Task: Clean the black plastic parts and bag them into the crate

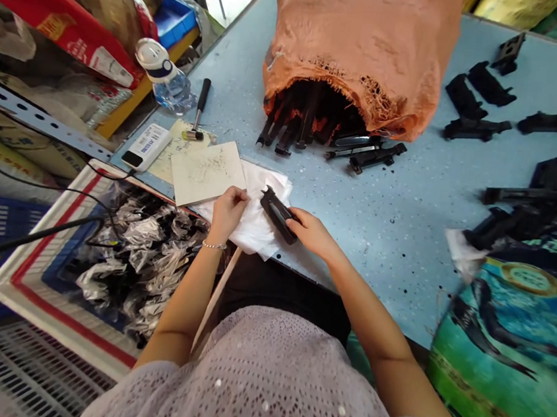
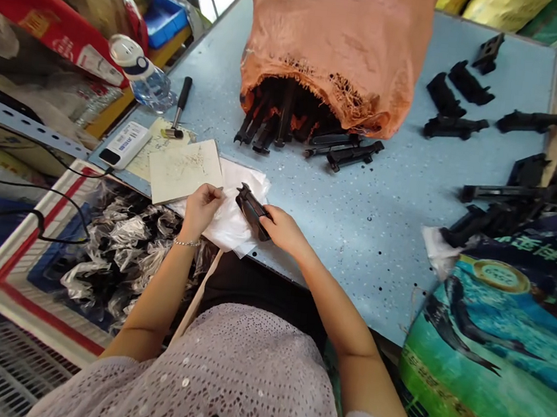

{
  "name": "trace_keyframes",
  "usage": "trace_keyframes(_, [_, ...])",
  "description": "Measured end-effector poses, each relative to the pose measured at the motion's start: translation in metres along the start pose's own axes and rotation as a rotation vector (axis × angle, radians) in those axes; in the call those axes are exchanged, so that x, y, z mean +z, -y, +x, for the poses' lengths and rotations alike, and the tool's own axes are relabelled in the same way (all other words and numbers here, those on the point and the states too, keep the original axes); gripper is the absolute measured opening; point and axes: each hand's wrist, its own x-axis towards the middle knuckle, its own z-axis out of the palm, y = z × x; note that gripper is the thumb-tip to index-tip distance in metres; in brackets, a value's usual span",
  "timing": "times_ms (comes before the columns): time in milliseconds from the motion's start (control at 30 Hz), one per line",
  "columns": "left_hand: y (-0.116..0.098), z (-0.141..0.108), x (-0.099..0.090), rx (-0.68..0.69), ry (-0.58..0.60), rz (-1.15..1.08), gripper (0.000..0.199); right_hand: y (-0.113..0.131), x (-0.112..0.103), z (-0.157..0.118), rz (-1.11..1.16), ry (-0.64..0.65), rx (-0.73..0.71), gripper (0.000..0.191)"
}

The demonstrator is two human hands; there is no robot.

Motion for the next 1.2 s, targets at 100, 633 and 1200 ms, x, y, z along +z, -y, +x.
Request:
trace_keyframes(100, [-0.001,0.0,-0.002,0.013,0.024,0.044,0.019,0.001,0.0,0.003,0.016,0.003,-0.047,0.033])
trace_keyframes(633, [-0.011,0.011,-0.023,0.121,-0.004,0.054,0.017,0.002,0.001,0.005,-0.345,0.051,-0.076,0.026])
trace_keyframes(1200, [-0.025,-0.018,-0.023,0.629,0.379,0.428,0.062,-0.008,0.043,0.018,0.945,-0.001,0.337,0.04])
